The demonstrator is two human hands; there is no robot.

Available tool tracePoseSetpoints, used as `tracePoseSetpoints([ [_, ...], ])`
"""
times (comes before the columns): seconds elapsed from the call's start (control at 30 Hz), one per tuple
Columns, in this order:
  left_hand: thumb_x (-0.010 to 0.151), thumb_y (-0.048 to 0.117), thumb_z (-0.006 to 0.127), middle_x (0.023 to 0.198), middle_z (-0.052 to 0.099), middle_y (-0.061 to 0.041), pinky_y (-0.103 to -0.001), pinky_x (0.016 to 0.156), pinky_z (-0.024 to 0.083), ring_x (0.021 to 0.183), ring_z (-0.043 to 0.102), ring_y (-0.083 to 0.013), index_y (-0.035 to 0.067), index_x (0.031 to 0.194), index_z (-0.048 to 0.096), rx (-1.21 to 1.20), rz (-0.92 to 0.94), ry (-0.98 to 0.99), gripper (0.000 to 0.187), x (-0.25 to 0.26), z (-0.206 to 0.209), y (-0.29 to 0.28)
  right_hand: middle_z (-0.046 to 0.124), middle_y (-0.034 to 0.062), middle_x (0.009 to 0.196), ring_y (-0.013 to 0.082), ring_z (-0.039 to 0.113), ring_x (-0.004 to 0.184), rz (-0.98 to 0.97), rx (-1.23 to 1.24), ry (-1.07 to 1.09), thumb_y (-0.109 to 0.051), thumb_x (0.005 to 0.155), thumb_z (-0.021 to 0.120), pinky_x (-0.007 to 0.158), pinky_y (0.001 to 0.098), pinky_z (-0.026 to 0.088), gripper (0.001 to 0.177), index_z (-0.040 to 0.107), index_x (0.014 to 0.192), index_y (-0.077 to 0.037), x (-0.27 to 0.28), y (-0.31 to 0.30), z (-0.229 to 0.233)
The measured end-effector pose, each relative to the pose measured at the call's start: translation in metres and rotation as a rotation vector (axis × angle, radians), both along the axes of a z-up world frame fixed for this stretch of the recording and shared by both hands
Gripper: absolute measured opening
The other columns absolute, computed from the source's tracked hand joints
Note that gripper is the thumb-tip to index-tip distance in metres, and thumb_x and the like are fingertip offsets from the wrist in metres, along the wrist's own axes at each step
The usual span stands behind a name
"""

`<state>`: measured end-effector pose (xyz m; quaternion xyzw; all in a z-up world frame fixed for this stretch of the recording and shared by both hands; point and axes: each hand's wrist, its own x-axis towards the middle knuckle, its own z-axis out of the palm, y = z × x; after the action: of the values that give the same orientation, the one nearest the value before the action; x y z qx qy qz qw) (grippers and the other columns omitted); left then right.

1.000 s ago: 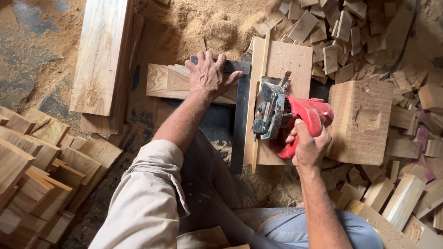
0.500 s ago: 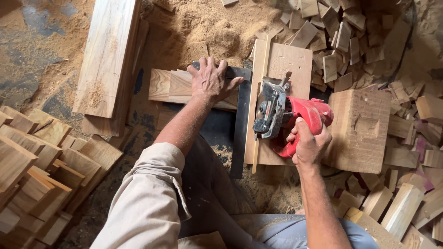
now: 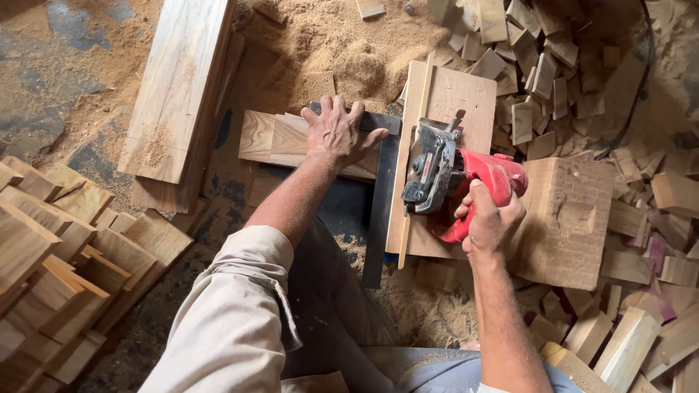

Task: Measuring and cutting small pieces of wood using a square and a circular saw in a woodworking shop.

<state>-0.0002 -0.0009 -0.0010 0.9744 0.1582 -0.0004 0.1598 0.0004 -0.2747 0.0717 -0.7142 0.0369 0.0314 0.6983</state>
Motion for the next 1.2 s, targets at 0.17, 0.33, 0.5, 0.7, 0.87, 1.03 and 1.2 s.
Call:
tracePoseSetpoints([
  [0.17,0.086,0.083,0.049,0.126,0.054,-0.015,-0.066,0.093,0.031,0.123,0.044,-0.0322,0.018,0.126,0.062,0.005,0.002,0.006,0.077,0.001,0.001,0.001,0.061,0.0048,0.073,0.0128,0.057,0.055,0.013,0.013,-0.01,-0.006,0.092,0.066,0.047,0.0272,0.05,0.015,0.067,0.104,0.002,0.007,0.006,0.004],
  [0.33,0.087,0.083,0.048,0.126,0.054,-0.014,-0.066,0.093,0.032,0.123,0.044,-0.0321,0.019,0.127,0.061,0.001,-0.003,0.012,0.077,0.0,0.002,0.001,0.06,0.0039,0.073,0.0121,0.056,0.055,0.015,0.019,0.001,-0.007,0.093,0.066,0.048,0.0269,0.05,0.013,0.065,0.102,0.002,0.016,0.011,0.006],
  [0.5,0.089,0.083,0.045,0.126,0.054,-0.016,-0.067,0.091,0.033,0.121,0.045,-0.0328,0.018,0.131,0.058,0.017,-0.011,0.049,0.079,0.0,0.002,0.001,0.06,0.0038,0.072,0.0114,0.056,0.054,0.018,-0.008,-0.022,-0.008,0.092,0.065,0.046,0.0264,0.049,0.013,0.066,0.102,0.002,0.029,0.021,0.01],
  [0.7,0.087,0.083,0.047,0.125,0.056,-0.015,-0.066,0.091,0.033,0.123,0.045,-0.0325,0.019,0.129,0.061,0.023,0.001,0.002,0.078,-0.001,0.003,0.0,0.06,0.0033,0.07,0.011,0.056,0.051,0.007,0.003,-0.049,-0.008,0.09,0.066,0.044,0.0257,0.049,0.016,0.067,0.104,0.0,0.065,0.036,0.006],
  [0.87,0.086,0.084,0.048,0.126,0.057,-0.015,-0.064,0.092,0.034,0.122,0.046,-0.0326,0.019,0.128,0.063,-0.01,-0.007,-0.015,0.079,-0.002,0.004,0.0,0.064,0.004,0.078,0.0107,0.059,0.056,0.04,0.078,-0.062,-0.007,0.091,0.068,0.046,0.0251,0.049,0.015,0.067,0.104,0.001,0.074,0.019,0.01],
  [1.03,0.086,0.082,0.049,0.127,0.058,-0.015,-0.066,0.093,0.034,0.125,0.046,-0.0344,0.019,0.132,0.062,0.012,-0.045,-0.057,0.079,-0.01,0.0,0.006,0.068,0.0083,0.08,0.0131,0.058,0.051,-0.046,0.08,0.013,-0.007,0.091,0.068,0.046,0.0254,0.049,0.02,0.069,0.11,0.001,0.038,-0.06,0.054],
  [1.2,0.088,0.086,0.048,0.131,0.055,-0.022,-0.07,0.096,0.03,0.126,0.045,-0.0394,0.019,0.142,0.057,0.054,-0.011,-0.063,0.086,-0.003,-0.01,0.003,0.069,0.0103,0.083,0.0152,0.059,0.053,-0.226,-0.015,-0.027,-0.006,0.091,0.068,0.048,0.0284,0.05,0.027,0.068,0.116,0.002,0.008,-0.167,0.083],
])
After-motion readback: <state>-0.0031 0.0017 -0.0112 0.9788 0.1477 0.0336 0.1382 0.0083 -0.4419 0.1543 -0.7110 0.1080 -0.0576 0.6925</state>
